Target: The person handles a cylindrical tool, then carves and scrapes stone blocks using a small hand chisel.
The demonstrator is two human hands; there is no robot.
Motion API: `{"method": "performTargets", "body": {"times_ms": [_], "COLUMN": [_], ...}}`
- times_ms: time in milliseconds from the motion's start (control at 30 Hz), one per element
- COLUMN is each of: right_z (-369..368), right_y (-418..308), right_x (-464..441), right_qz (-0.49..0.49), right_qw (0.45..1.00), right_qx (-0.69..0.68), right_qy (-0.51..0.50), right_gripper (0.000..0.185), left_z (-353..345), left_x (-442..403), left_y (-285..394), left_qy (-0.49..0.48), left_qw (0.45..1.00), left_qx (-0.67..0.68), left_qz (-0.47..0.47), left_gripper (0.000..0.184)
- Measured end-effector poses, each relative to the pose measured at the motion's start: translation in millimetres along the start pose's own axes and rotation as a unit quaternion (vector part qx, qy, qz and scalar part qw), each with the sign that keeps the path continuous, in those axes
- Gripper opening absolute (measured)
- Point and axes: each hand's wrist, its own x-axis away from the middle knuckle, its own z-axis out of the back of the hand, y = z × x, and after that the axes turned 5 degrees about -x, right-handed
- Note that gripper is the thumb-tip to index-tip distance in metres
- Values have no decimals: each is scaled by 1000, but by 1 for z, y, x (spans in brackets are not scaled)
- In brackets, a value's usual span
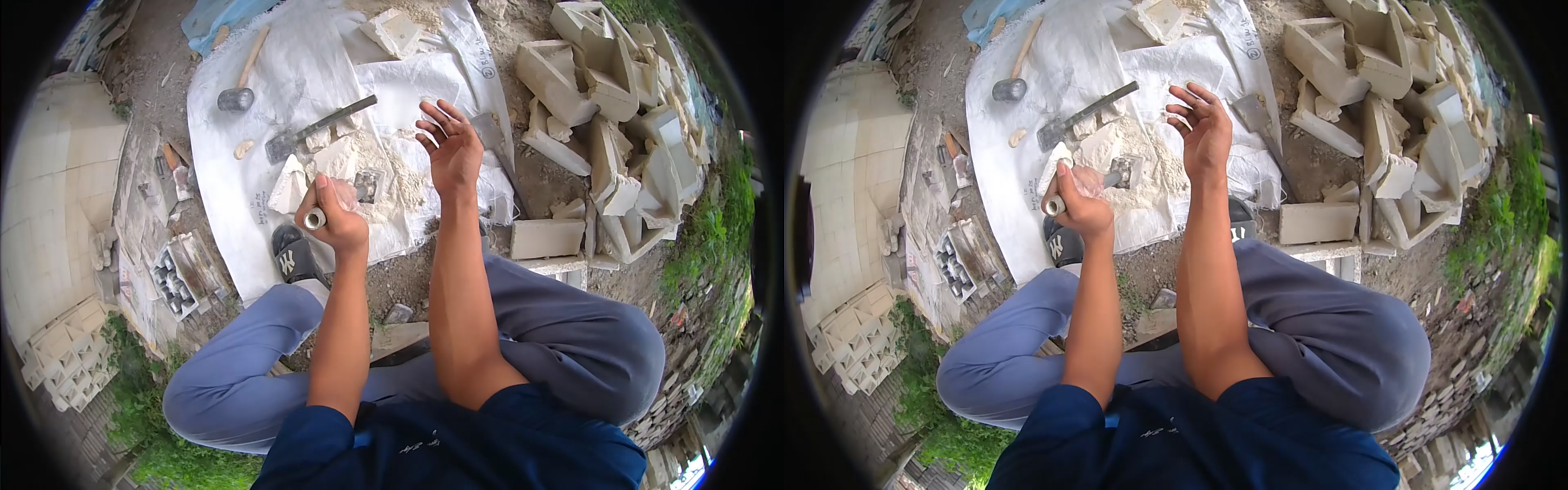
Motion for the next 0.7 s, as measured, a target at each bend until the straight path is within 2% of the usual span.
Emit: {"method": "performTargets", "body": {"times_ms": [33, 100, 133, 167, 233, 300, 333, 367, 433, 500, 567, 600, 667, 700], "right_z": [-1, -2, -5, -10, -15, -15, -12, -7, -6, -8, -15, -21, -31, -35], "right_y": [0, 0, 0, 0, 2, 1, 0, 2, 2, 0, 0, 0, -1, -2], "right_x": [-1, 0, 1, -1, 3, -2, -3, 2, 2, 2, 4, 3, 2, 7], "right_qz": [1, -5, -8, -5, -16, -10, -8, -11, -14, -9, -10, -14, -9, -11], "right_qw": [1000, 1000, 1000, 1000, 999, 1000, 999, 999, 999, 1000, 1000, 1000, 999, 999], "right_qx": [-1, -25, -22, -26, -30, -24, -6, 13, 7, -9, -2, 4, 24, 26], "right_qy": [-4, 8, 7, 2, -3, -14, -30, -44, -28, 7, -6, -12, -36, -36], "right_gripper": [42, 41, 41, 41, 41, 41, 43, 45, 44, 42, 42, 43, 42, 42], "left_z": [5, 25, 38, 23, 8, 14, 17, 21, 23, 41, 60, 62, 71, 75], "left_x": [1, 11, 20, 16, 7, 0, 2, 9, 12, 20, 24, 15, 9, 11], "left_y": [-11, -56, -89, -66, -59, -42, -34, -26, -10, -39, -68, -70, -66, -59], "left_qy": [0, -33, -75, -122, -39, -21, -28, -26, -57, -64, -156, -151, -268, -266], "left_qw": [1000, 996, 996, 978, 991, 997, 998, 998, 998, 997, 965, 965, 946, 946], "left_qx": [1, -78, -40, -169, -117, -12, 21, 17, -27, -38, -195, -193, -184, -184], "left_qz": [-4, -16, -16, -27, 48, 73, 55, 62, 1, -2, -82, -94, -3, -2], "left_gripper": [46, 44, 42, 42, 44, 45, 44, 44, 44, 43, 42, 42, 40, 40]}}
